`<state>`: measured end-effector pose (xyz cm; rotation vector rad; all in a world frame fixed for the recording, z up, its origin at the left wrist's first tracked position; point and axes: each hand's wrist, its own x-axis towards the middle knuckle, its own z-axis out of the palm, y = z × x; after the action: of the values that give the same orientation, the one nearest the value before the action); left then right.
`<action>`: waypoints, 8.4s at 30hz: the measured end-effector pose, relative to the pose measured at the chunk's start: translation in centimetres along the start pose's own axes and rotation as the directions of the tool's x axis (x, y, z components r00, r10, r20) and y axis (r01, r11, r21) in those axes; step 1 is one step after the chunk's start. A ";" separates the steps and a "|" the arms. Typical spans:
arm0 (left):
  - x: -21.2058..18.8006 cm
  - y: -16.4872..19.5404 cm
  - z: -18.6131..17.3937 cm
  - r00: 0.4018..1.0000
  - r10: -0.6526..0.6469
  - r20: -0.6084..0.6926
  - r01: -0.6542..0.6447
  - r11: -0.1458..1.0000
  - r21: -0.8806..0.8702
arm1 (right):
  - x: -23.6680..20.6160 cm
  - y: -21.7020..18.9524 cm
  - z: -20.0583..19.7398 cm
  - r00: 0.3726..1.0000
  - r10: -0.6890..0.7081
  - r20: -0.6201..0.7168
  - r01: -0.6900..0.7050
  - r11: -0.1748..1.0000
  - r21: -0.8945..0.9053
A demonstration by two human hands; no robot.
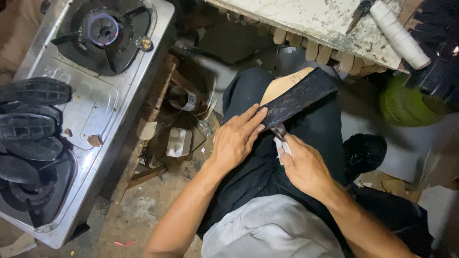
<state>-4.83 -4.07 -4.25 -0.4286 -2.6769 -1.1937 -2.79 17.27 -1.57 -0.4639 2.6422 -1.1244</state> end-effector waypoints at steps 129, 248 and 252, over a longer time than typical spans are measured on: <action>5.7 6.3 10.2 0.957 -0.165 0.237 0.233 0.925 -0.299 | 0.1 2.1 -12.0 0.978 0.113 0.177 0.039 0.731 -0.681; 6.4 6.0 5.0 0.954 -0.015 0.298 0.118 0.937 -0.330 | -4.2 3.2 -4.8 0.970 0.059 -0.237 -0.086 0.991 -0.106; 6.5 3.2 5.9 0.949 0.006 0.316 0.214 0.722 -0.658 | -3.4 1.4 -6.9 0.985 0.069 -0.159 -0.070 0.998 0.000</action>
<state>-10.15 3.60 -4.13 -0.5954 -2.3925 -2.3401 -2.18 24.02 2.42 -0.2909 2.7746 -1.1783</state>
